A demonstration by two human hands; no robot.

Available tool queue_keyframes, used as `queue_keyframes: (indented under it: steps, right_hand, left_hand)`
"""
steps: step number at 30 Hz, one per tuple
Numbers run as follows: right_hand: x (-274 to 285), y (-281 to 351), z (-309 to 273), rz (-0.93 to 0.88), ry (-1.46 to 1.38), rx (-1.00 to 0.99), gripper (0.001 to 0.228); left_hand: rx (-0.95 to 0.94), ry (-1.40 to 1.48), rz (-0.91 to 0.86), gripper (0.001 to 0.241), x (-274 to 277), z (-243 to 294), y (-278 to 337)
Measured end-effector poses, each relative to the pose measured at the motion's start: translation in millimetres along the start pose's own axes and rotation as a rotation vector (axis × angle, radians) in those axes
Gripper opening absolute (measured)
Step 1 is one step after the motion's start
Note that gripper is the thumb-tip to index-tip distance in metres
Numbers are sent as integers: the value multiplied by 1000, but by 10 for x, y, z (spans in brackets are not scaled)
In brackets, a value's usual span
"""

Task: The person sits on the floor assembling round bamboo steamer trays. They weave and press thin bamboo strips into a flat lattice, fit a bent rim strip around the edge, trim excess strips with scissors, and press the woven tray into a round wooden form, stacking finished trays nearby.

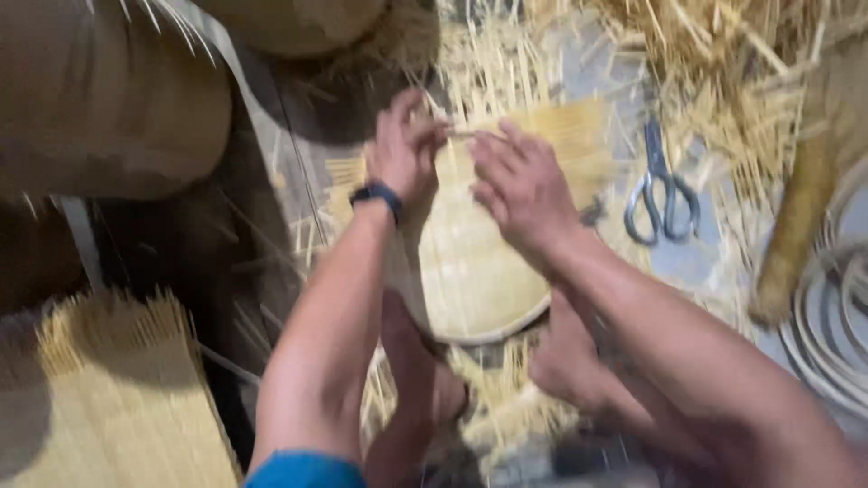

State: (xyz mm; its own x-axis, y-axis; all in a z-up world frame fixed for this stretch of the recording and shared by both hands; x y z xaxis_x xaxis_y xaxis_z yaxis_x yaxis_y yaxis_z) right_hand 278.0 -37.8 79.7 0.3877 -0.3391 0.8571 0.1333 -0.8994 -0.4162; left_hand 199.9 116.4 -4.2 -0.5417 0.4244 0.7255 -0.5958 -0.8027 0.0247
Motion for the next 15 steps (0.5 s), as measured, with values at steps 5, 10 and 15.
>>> queue_keyframes:
  steps: [5, 10, 15]
  right_hand:
    - [-385, -376, 895, -56, -169, -303, 21]
    - [-566, -169, 1111, -83, -236, -608, 16]
    - [-66, -123, 1156, 92, -82, -509, 24]
  left_hand:
    - [-69, -165, -104, 26, 9, 188, -324]
    - [404, -39, -375, 40, -86, 34, -427]
    - [326, 157, -318, 42, -327, -241, -685]
Point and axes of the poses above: each hand's wrist, its own y-axis away from the middle knuckle, its own x-axis out of the back of the hand, z = x × y, the point moved 8 cm from there along -y, towards the middle knuckle, and after that the axes turned 8 degrees about x, right-handed, at the moved point
